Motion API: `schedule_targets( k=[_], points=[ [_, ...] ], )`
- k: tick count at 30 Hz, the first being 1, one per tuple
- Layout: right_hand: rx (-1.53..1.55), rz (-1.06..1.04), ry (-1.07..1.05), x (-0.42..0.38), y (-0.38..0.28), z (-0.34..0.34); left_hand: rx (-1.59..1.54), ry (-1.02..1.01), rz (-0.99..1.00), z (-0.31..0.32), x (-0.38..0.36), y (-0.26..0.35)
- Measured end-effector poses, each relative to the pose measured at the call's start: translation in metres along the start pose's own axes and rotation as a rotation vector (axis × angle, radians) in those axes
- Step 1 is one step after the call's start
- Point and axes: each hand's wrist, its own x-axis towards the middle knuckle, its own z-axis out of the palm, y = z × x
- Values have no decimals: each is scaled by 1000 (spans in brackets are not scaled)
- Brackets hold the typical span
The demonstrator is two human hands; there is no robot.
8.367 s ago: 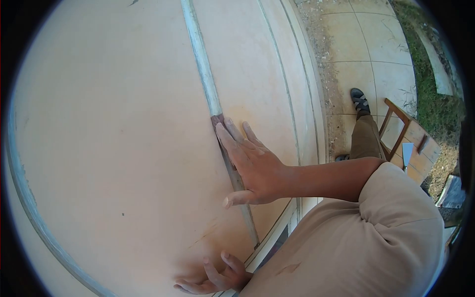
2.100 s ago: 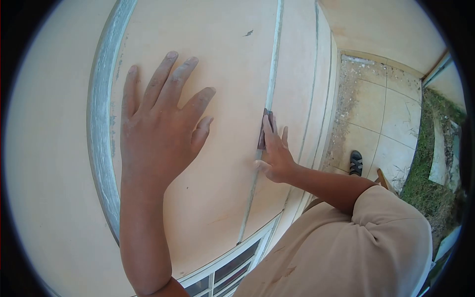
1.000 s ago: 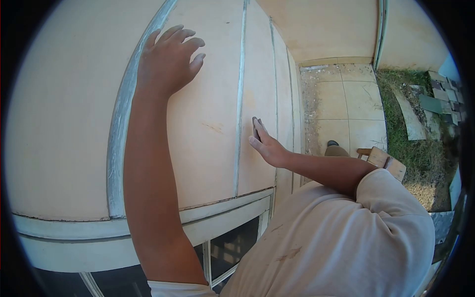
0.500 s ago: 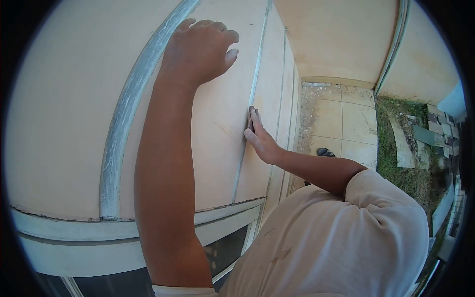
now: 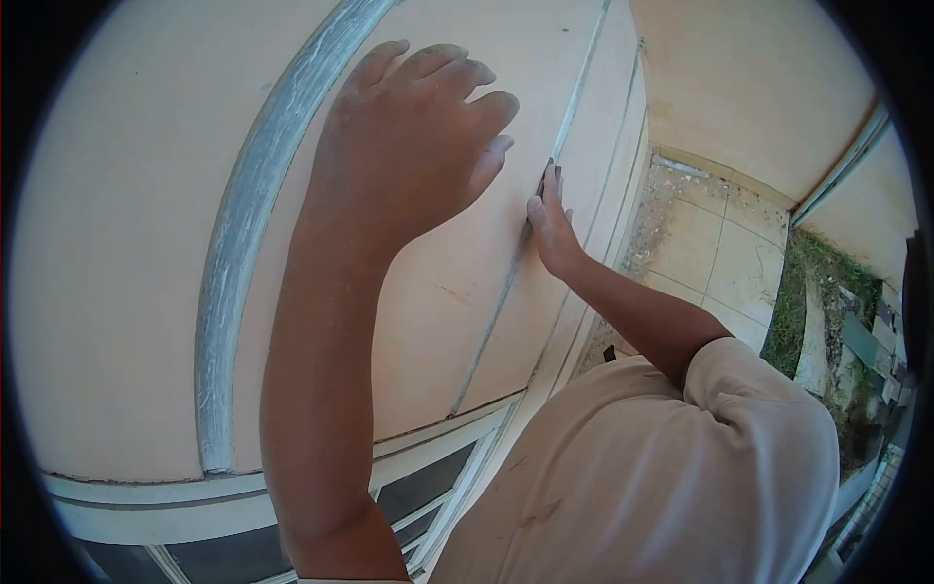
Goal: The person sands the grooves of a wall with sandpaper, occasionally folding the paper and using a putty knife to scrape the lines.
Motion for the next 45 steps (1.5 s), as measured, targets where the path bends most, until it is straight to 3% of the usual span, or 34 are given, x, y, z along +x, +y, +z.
schedule_targets(
  k=[1, 3, 6, 9, 11, 12, 14, 15, 16, 17, 19, 21, 23, 26, 29, 30, 31, 34, 36, 39, 43, 45],
  points=[
    [219, -26, -4, 20, -4, -15, -15, -19, 2, 2, -1, 1],
    [19, 43, -76, 4, -20, -15, -36, -32, 16, 3, 0, 1],
    [-126, -74, -202, -76, -13, 20, -8, -9, 2, 1, 0, 2],
    [-169, -10, -151, -40, -5, 1, -24, -118, -9, 1, -1, 4],
    [449, 51, -10, 24, 21, -15, -70, -177, -14, 0, -3, 9],
    [446, 104, -14, 4, 20, -10, -82, -193, -30, 0, -3, 12],
    [-56, 22, 46, -23, -2, 11, -124, -196, -3, 1, 0, 9],
    [-192, -59, -88, -57, -8, 20, -120, -168, 27, 2, 1, 8],
    [-231, -126, -97, -76, -7, 25, 95, -89, 0, -1, -3, 20],
    [-262, -198, -102, -83, -6, 30, 99, -94, -4, 1, -4, 17],
    [-163, -137, -40, -47, -9, 7, -130, -96, -4, 6, -6, 11],
    [-40, -61, 175, 14, 27, -5, -107, -134, -6, -2, -5, 18],
    [-59, 33, 139, 5, -1, -3, -79, -141, -3, -8, 0, 26],
    [-169, -115, -104, -54, 1, 20, -101, -179, 1, -6, 4, 17],
    [-179, -115, -102, -33, 12, 6, 82, -131, 138, 8, 0, 5],
    [-73, 26, -57, -12, 2, -10, 58, -165, 115, 7, 0, 8],
    [-64, 40, -44, -4, 5, -10, 27, -199, 89, 5, -1, 12],
    [-106, -69, 71, 2, 4, 3, 60, -259, 58, -2, 1, 22],
    [-130, -63, -126, -34, -8, 3, 56, -299, 58, -2, -2, 26],
    [-236, -127, -186, -32, -6, -8, 49, -371, 92, -2, -3, 26],
    [-171, -13, -161, -13, 1, -6, 26, -409, 132, 10, -10, 18],
    [-154, -177, -167, -30, 6, 3, 48, -438, 188, 8, -14, 16]
  ],
)
